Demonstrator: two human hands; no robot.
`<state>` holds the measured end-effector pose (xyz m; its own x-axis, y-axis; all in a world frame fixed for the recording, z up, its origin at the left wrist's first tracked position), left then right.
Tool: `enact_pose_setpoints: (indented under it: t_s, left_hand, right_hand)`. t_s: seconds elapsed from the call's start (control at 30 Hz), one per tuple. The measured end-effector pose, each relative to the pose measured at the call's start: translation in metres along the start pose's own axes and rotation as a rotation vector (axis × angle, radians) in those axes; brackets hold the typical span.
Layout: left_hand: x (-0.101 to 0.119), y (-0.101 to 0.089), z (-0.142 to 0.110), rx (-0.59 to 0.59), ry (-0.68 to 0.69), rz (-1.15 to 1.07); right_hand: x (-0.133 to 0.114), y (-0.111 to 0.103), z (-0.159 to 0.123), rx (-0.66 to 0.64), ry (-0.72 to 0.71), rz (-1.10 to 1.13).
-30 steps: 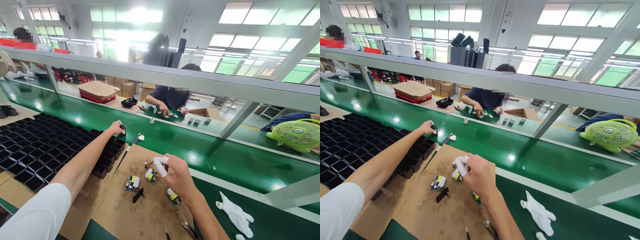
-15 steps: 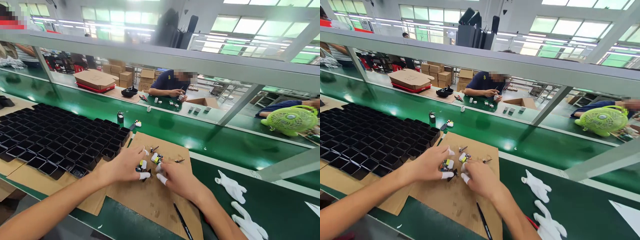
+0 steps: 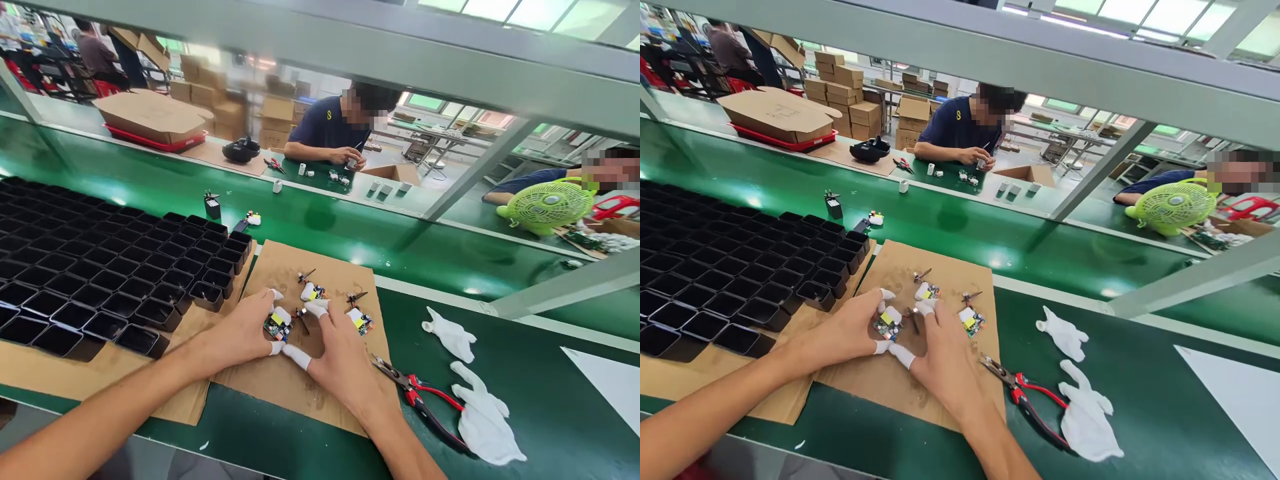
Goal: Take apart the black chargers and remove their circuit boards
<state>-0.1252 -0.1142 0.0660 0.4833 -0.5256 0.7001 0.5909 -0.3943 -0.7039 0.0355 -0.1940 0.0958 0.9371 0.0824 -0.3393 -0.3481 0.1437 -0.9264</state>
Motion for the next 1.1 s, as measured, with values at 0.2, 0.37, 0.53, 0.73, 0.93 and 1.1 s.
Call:
enact_pose_setpoints:
  t_s: [0.2, 0.37, 0.53, 0.73, 0.93, 1.1]
  left_hand:
    - [0.01, 0.017, -0.006, 0.17, -0.054, -0.054]
    - [0.029, 0.031, -0.01, 0.199, 0.06, -0.044]
    - [0.041, 0.037, -0.015, 0.135, 0.2, -0.037]
    - [0.047, 0.023, -0.025, 0.172, 0.269, -0.234]
    - [0.062, 0.013, -0.025, 0.086, 0.272, -0.48]
    - [0.086, -0.006, -0.043, 0.229, 0.376, -0.424]
  right_hand:
    - [-0.008, 0.009, -0.016, -0.2, 0.159, 0.2]
    - [0.005, 0.013, -0.014, -0.168, 0.208, 0.151]
    - [0.022, 0.011, -0.008, -0.04, 0.187, 0.17]
    - [0.028, 0.01, -0.001, 0.054, 0.199, 0.491]
    - [0.04, 0.027, -0.001, 0.086, 0.373, 1.023]
    - [0.049, 0.017, -0.007, 0.247, 0.398, 1.178]
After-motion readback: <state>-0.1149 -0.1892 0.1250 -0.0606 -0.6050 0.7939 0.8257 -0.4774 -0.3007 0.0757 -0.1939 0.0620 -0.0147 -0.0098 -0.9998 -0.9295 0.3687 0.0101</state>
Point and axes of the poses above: each hand's wrist, its own z-axis towards the middle knuckle, its own y-axis out of the palm, x = y × z, the point moved 9 cm from there along z, towards the middle knuckle, and after that the axes turned 1 degree about x, right-handed, at the moved point
